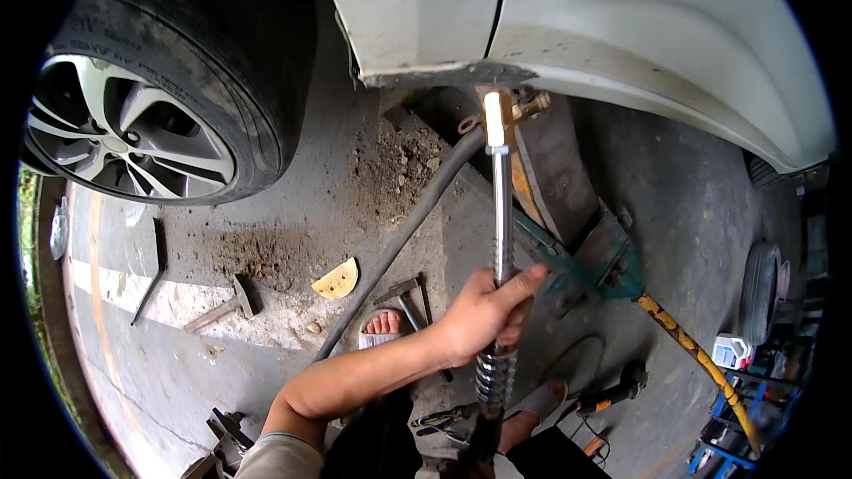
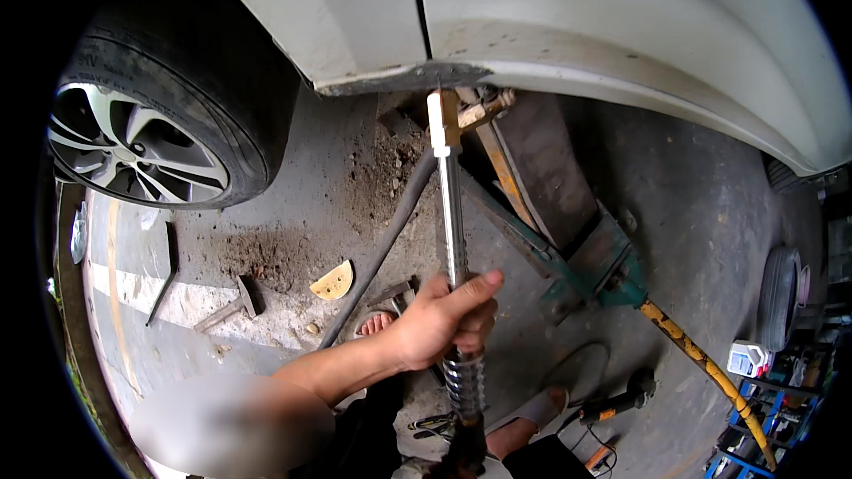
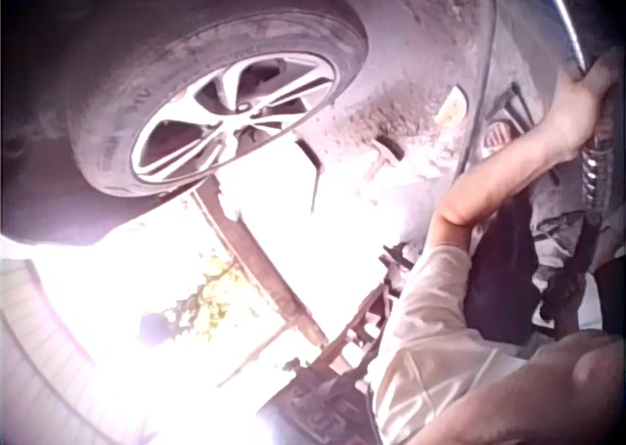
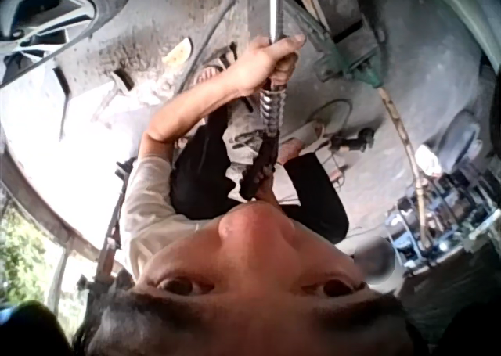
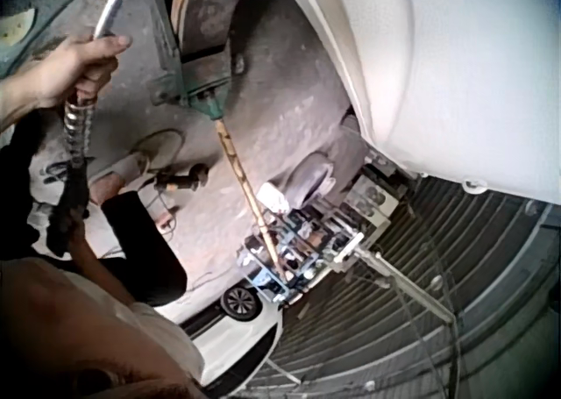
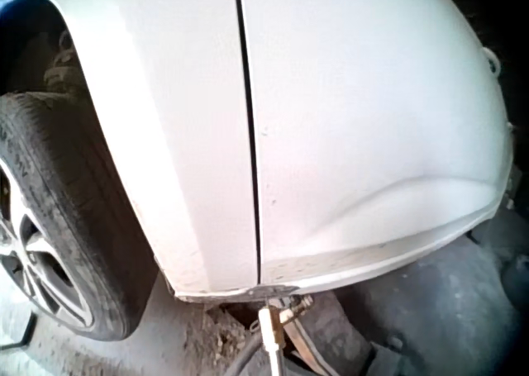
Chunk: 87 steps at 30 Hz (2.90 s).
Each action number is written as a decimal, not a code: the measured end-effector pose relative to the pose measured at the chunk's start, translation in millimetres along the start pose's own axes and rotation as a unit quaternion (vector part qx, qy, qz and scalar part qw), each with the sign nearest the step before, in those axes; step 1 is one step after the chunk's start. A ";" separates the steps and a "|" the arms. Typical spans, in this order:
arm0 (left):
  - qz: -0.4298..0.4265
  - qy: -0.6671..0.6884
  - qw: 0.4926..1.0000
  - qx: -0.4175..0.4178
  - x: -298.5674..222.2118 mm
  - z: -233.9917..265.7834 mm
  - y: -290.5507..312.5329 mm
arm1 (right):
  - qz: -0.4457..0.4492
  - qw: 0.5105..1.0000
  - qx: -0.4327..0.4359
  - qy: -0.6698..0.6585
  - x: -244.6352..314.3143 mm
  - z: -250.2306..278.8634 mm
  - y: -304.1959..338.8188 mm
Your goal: The person uses a pneumatic tool to grind the undercarriage of a white car, then switches to a hammer and chisel to work on the same area.
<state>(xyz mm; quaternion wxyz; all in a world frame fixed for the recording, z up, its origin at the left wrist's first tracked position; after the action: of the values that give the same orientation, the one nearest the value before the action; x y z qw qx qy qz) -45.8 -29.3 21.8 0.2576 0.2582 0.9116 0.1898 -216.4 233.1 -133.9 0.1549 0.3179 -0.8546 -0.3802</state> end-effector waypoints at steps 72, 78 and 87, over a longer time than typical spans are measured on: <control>-0.171 0.240 0.938 0.183 -39.3 -163.0 70.4 | 0.377 0.790 0.059 0.479 102.7 -301.6 315.8; -0.169 0.255 0.935 0.178 -41.1 -157.6 69.3 | 0.384 0.782 0.037 0.490 102.3 -301.5 315.9; -0.179 0.292 0.918 0.198 -44.7 -156.2 70.2 | 0.380 0.764 0.044 0.520 103.4 -300.9 318.5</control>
<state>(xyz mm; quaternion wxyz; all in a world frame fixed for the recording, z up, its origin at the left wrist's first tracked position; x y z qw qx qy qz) -75.4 -32.2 196.3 -0.0472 0.0697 0.9962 0.0235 -277.1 160.8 306.4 0.6928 0.1229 -0.7100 -0.0290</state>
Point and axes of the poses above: each hand's wrist, its own y-axis away from the middle knuckle, its own z-axis out of the back of the hand, x = y × z, the point moved 7 cm from there along -y, towards the middle knuckle, and after that the axes turned 7 degrees about z, right-handed, at the moved point
